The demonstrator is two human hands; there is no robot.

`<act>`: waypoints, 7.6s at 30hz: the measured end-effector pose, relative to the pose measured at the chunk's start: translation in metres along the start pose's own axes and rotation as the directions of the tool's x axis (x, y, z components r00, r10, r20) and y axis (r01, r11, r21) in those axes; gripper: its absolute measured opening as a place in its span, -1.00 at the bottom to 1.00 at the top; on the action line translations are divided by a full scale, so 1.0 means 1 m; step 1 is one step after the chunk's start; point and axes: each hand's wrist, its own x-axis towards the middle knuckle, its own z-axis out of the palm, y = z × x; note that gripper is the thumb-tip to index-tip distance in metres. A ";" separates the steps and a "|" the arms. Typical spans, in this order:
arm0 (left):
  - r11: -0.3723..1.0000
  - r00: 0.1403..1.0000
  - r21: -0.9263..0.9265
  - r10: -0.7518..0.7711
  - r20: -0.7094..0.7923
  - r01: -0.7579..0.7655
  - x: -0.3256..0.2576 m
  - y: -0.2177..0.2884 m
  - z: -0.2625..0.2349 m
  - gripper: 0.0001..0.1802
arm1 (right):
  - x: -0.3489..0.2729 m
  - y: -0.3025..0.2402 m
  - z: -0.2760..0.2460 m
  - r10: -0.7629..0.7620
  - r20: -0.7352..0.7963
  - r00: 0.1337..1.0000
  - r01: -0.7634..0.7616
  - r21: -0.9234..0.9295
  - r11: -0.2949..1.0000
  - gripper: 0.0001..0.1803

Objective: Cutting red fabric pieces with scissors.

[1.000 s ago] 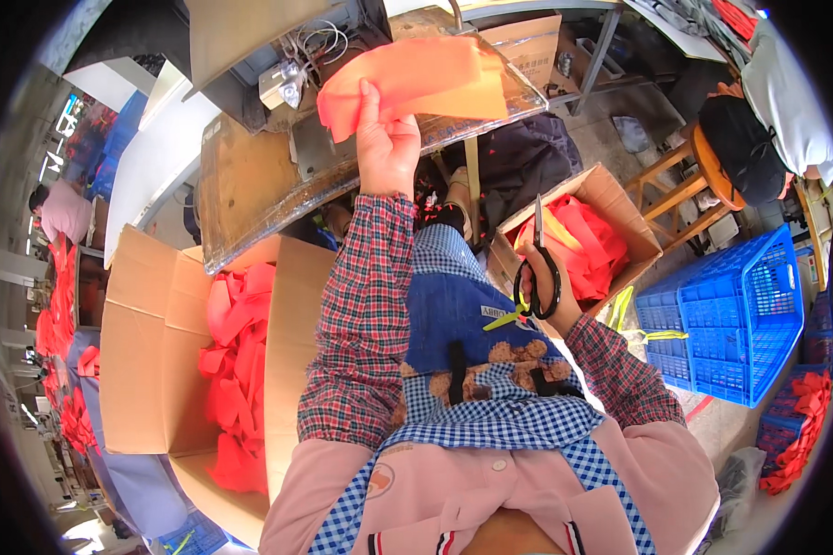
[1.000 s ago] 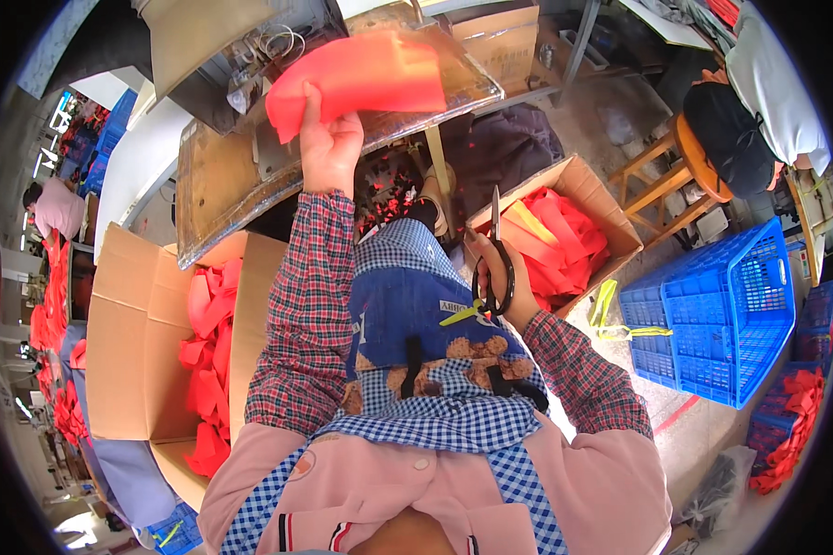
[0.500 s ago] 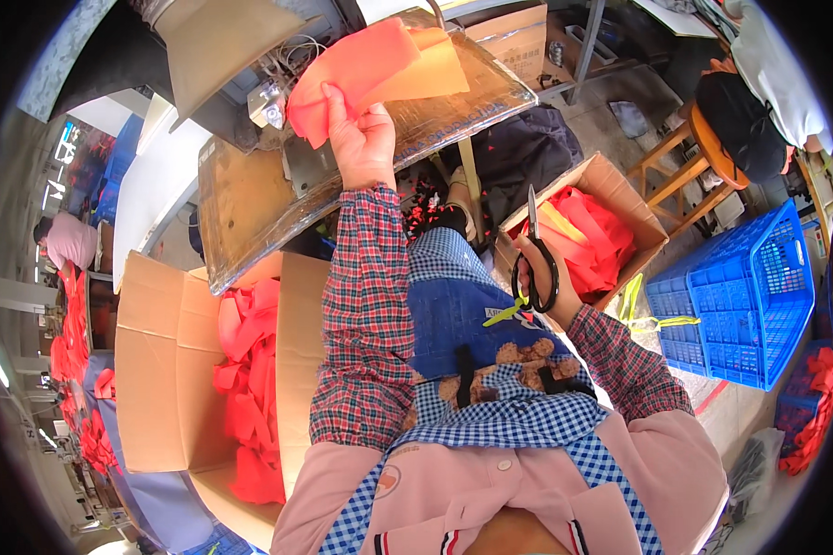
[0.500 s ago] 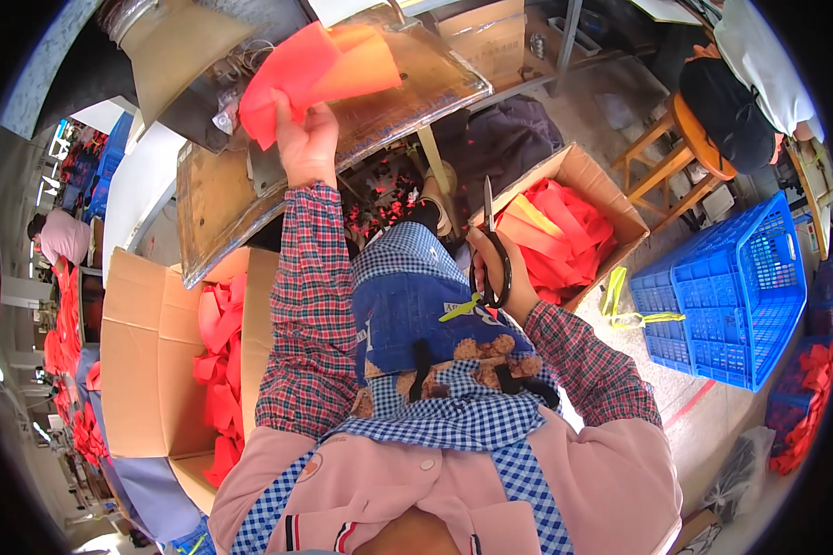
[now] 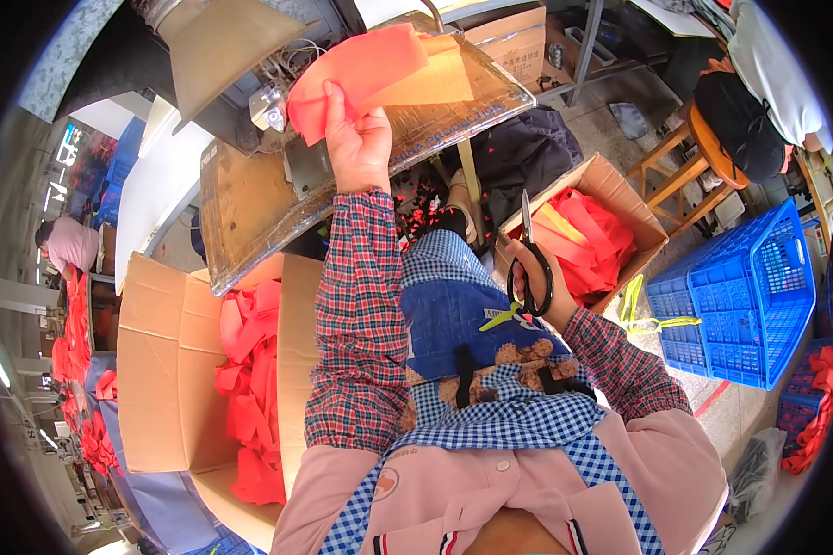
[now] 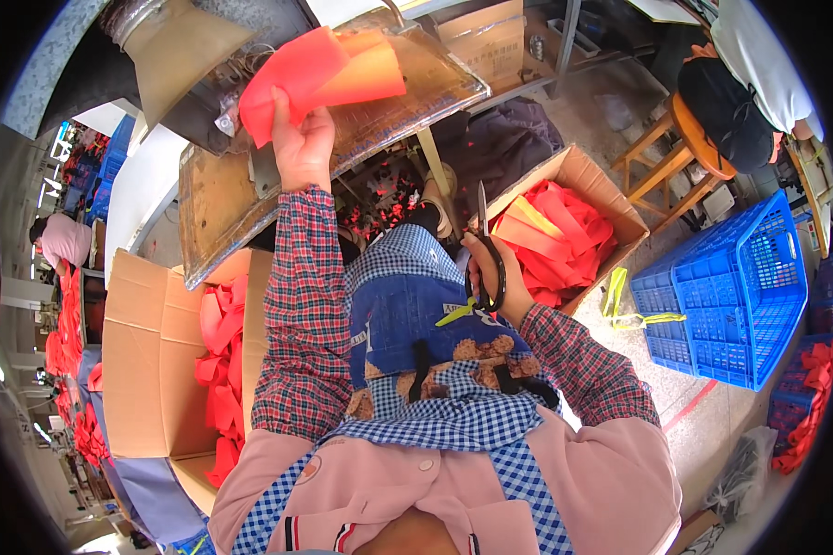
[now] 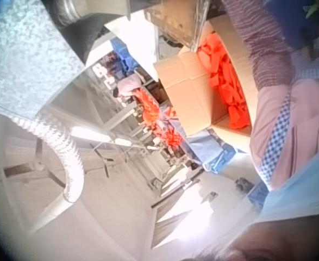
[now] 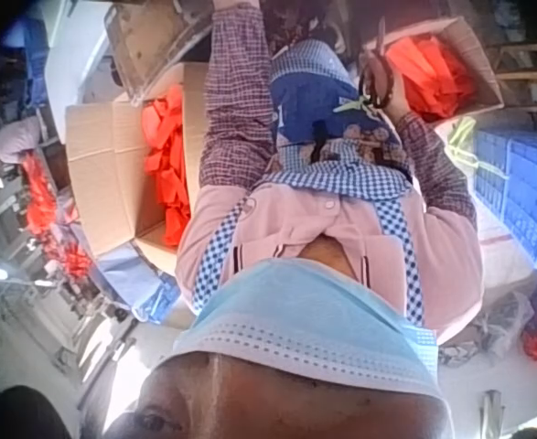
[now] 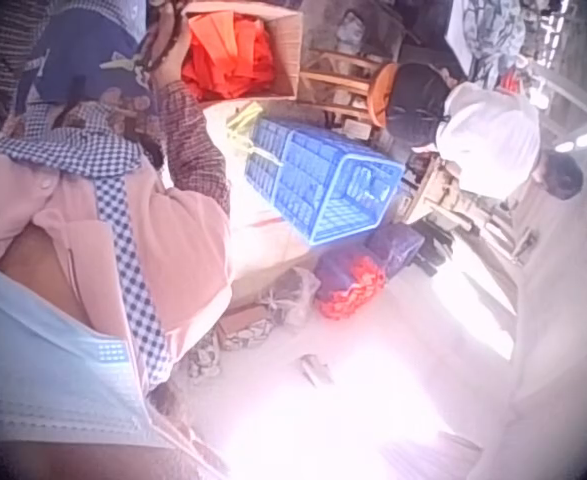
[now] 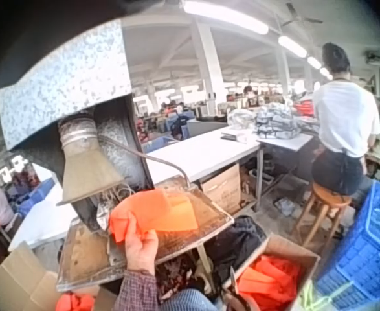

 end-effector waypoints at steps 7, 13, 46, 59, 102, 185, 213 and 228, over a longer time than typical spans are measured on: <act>0.944 0.996 0.318 -0.084 -0.024 0.088 -0.023 -0.059 0.007 -0.69 | -0.004 0.008 -0.001 0.014 0.018 1.000 -0.013 -0.052 0.999 -0.65; 0.405 0.858 0.839 -0.496 -0.132 0.364 -0.087 -0.075 0.029 -0.64 | -0.026 0.014 -0.003 -0.019 0.119 0.993 0.039 -0.161 0.986 -0.66; -0.795 -0.743 -0.435 0.030 0.669 -0.424 -0.385 0.104 0.152 -0.48 | -0.032 0.020 0.049 0.042 0.217 0.975 -0.008 -0.153 0.988 -0.71; -0.851 -0.630 -0.380 -0.076 0.773 -0.363 -0.377 0.111 0.160 -0.47 | -0.015 0.026 0.061 0.074 0.225 0.972 -0.043 -0.139 0.989 -0.72; -0.938 0.891 -0.331 -0.061 0.450 0.102 -0.283 0.223 -0.019 -0.48 | -0.028 0.004 0.130 0.102 0.503 0.858 -0.111 -0.013 0.994 -0.54; -0.095 0.890 0.932 -0.276 -0.362 0.350 -0.235 0.128 -0.027 -0.67 | -0.039 0.001 0.103 -0.060 0.576 0.815 0.372 -0.441 0.817 -0.53; 0.342 0.966 0.917 -0.218 -0.137 0.207 -0.034 0.208 0.002 -0.61 | 0.003 0.051 0.066 0.309 0.380 0.872 -0.326 -0.020 0.945 -0.50; 0.229 0.959 0.959 -0.262 -0.105 0.167 -0.034 0.201 0.010 -0.64 | 0.002 0.054 0.068 0.305 0.367 0.879 -0.325 -0.007 0.946 -0.55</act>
